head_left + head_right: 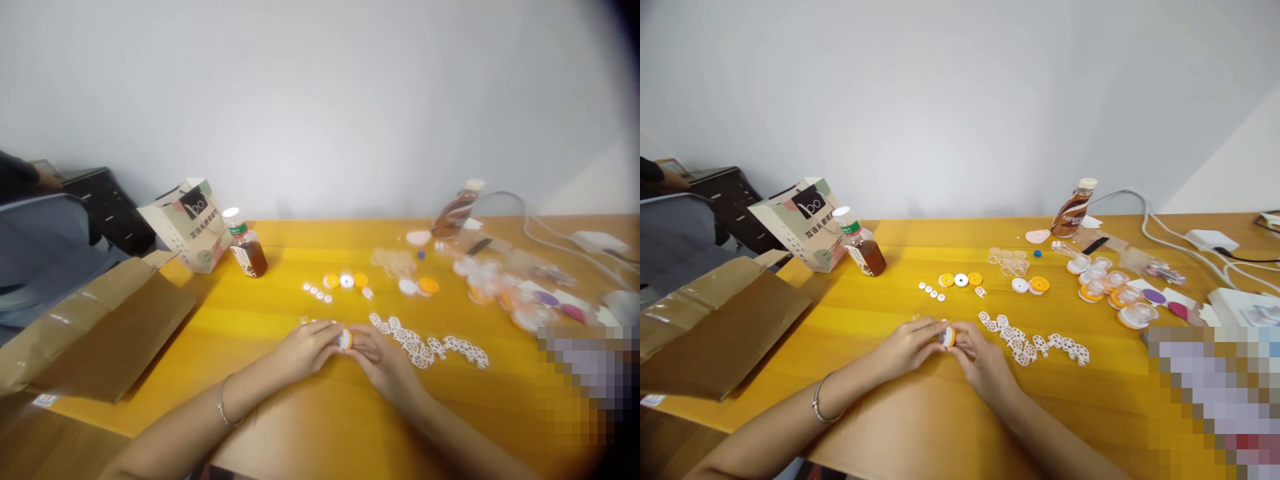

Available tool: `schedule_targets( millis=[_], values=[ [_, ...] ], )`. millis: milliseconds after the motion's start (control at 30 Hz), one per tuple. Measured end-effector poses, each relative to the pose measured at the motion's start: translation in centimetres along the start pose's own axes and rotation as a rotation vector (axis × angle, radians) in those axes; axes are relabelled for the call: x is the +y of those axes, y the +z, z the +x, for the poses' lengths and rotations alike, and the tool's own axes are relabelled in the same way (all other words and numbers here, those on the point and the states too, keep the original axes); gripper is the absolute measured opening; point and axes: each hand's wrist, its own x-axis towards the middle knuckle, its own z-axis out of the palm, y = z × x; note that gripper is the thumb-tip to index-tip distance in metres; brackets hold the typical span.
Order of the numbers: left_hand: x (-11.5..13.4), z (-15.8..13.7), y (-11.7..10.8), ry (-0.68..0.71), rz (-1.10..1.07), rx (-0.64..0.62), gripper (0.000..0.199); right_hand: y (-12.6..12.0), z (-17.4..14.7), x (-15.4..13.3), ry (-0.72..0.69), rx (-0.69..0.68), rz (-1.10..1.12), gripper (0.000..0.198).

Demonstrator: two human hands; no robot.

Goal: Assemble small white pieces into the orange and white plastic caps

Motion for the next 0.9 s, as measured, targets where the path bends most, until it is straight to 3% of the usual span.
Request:
schedule_targets(
  millis=[167, 467, 633, 733, 900],
  values=[
    [0.0, 0.0, -0.2, -0.015, -0.084, 0.006, 0.035, 0.0, 0.3, 0.1, 0.011, -0.015, 0.078, 0.027],
    [0.2, -0.3, 0.6, -0.084, -0.297, 0.134, 0.036, -0.4, 0.4, -0.1, 0.001, -0.086, 0.151, 0.025],
    [0.4, -0.3, 0.5, -0.102, -0.300, 0.151, 0.033, -0.7, 0.4, -0.6, -0.033, -0.113, 0.067, 0.024],
    [0.4, -0.3, 0.5, -0.065, -0.221, 0.123, 0.030, -1.8, 0.8, -1.6, -0.090, -0.176, -0.132, 0.016],
    [0.4, -0.5, 1.2, 0.023, -0.017, -0.006, 0.026, -7.5, 2.0, -2.4, -0.035, 0.198, -0.572, 0.018]
  ],
)
